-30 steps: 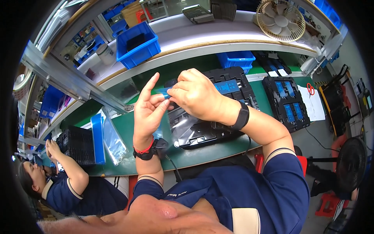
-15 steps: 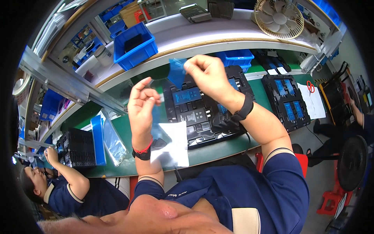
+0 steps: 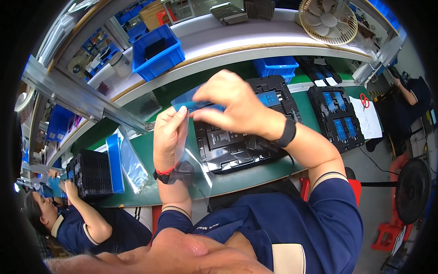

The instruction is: Peel the blue protective film from electronic modules and place the modules into an organized tray.

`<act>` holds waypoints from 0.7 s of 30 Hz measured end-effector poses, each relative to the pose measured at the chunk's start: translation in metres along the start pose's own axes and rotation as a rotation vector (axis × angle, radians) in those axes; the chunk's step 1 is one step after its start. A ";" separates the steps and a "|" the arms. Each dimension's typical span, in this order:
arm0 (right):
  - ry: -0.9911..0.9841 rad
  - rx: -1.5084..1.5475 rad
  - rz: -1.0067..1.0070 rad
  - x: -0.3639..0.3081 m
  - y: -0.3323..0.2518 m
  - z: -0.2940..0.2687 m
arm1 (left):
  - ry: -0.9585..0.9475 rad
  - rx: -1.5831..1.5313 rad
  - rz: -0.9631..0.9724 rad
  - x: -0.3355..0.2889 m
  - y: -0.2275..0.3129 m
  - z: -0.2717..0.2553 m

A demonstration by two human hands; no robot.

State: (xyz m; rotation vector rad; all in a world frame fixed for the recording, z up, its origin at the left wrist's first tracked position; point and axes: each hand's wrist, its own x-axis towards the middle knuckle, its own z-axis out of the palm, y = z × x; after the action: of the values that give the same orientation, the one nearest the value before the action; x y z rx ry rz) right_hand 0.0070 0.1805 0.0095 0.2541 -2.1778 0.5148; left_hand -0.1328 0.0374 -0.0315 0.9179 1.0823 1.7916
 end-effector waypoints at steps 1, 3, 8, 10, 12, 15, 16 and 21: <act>0.069 -0.030 0.167 -0.003 0.003 -0.004 | -0.034 0.033 -0.020 0.000 -0.003 -0.005; 0.006 0.157 0.552 -0.001 0.006 -0.011 | -0.020 0.033 0.060 0.000 -0.002 0.010; -0.181 0.681 0.936 -0.009 0.010 -0.021 | -0.161 0.148 -0.030 0.000 -0.005 -0.006; -0.130 0.666 0.918 -0.009 0.003 -0.022 | -0.190 0.245 -0.052 -0.003 -0.006 -0.008; -0.110 0.649 0.980 -0.014 0.000 -0.030 | -0.073 0.288 0.016 -0.005 0.001 0.001; -0.155 0.623 1.079 -0.037 0.003 -0.031 | 0.017 0.333 0.054 -0.009 0.019 -0.010; -0.202 0.624 1.136 -0.046 0.005 -0.028 | 0.057 0.323 0.085 -0.010 0.022 -0.016; -0.246 0.654 1.281 -0.070 0.007 -0.016 | 0.141 0.343 0.162 -0.013 0.027 -0.029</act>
State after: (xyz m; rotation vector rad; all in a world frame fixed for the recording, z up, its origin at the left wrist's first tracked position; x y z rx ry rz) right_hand 0.0585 0.1942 -0.0389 -0.8515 -2.0953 1.9689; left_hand -0.1608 0.0090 -0.0190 1.1217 1.4742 1.8564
